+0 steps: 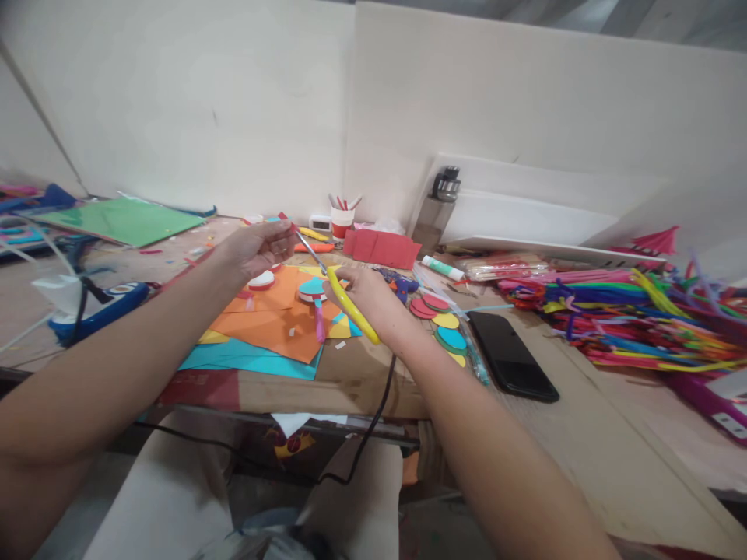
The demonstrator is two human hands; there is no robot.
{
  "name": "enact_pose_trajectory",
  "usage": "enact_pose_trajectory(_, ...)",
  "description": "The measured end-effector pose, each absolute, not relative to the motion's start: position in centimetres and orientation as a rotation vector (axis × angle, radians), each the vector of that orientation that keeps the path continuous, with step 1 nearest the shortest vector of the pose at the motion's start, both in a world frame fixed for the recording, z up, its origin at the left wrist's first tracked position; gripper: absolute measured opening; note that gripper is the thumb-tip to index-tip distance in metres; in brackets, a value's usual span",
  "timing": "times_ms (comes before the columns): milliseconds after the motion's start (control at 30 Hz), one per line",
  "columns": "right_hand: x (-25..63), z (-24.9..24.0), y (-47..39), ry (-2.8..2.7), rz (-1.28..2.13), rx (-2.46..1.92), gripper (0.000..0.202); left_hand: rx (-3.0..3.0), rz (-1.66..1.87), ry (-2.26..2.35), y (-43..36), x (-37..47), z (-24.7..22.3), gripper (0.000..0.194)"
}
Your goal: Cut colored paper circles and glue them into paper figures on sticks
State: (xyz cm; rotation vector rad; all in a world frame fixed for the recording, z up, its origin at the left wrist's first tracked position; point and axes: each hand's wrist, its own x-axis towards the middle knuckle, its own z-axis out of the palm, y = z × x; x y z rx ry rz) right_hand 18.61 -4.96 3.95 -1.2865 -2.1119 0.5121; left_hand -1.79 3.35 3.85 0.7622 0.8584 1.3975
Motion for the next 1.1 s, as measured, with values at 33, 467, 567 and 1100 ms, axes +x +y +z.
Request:
enact_pose_trajectory(33,18.64,3.94,-4.95,-2.117,0.512,-1.284,0.026,0.764,1.397,0.859,3.36,-1.81,3.86,0.007)
enact_pose_trajectory(467,18.80,4.30,-5.56,-2.168,0.646,-1.223,0.028,0.775,1.397,0.877,3.44,-1.93,3.86,0.008)
enact_pose_trajectory(567,18.63,4.34,-5.49,-2.165,0.610,-1.234,0.030,0.777,1.401,0.875,3.42,-1.87,3.81,0.007)
enact_pose_trajectory(1100,18.43,4.15,-5.53,-2.154,0.562,-1.259,0.033,0.785,1.428,0.882,3.18,-1.60,3.73,0.005)
